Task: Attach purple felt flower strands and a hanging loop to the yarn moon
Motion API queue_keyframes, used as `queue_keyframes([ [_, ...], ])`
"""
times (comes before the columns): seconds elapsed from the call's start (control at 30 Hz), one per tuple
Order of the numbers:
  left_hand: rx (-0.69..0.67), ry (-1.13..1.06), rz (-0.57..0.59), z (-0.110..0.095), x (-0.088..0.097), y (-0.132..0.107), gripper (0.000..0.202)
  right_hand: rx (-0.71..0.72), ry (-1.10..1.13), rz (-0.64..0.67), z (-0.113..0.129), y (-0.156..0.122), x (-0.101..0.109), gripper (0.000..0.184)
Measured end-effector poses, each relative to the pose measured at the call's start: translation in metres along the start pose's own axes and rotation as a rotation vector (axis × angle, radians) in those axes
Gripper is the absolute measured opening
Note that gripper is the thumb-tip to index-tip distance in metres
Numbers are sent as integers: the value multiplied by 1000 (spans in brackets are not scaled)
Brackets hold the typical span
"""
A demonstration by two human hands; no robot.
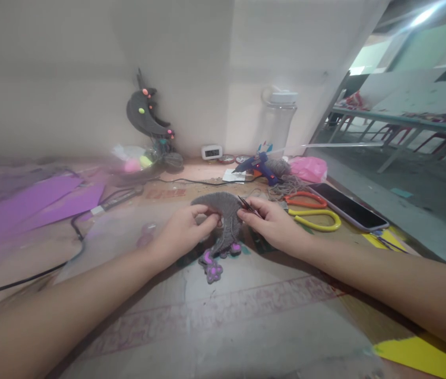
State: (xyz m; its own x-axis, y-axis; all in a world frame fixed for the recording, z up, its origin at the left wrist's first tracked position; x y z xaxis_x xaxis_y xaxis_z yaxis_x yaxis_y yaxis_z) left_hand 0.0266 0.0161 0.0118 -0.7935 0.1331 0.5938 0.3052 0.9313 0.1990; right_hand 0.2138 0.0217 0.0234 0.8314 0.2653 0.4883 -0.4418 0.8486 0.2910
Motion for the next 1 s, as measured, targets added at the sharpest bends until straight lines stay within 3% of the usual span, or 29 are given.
queue_keyframes([
  [0.23, 13, 20, -35, 0, 2, 2, 31, 7, 4, -15, 1, 0, 1, 15],
  [0.43, -178, -36, -54, -10, 2, 4, 24, 3, 10, -112, 1, -1, 5, 19],
  [0.57, -221, -36, -48, -12, 2, 4, 21, 12, -13, -114, -3, 1, 5, 19],
  [0.87, 52, -24, 6, 3, 1, 3, 39, 27, -151, 29, 0, 0, -3, 15],
  [1.0, 58, -91, -30, 0, 1, 3, 37, 175, -253, -76, -1, -8, 5, 25],
])
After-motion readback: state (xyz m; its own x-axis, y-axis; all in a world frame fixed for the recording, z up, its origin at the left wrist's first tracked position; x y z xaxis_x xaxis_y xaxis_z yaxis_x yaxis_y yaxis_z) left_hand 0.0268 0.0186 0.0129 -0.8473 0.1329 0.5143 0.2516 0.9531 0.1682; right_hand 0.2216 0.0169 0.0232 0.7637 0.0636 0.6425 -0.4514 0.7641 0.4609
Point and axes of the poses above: each hand's wrist, its own y-axis towards the middle knuckle, its own x-axis out of the back of the hand, z = x × y, the point moved 3 cm from there along y, towards the middle knuckle, and after that the axes turned 1 degree about y, right-handed, at the moved point
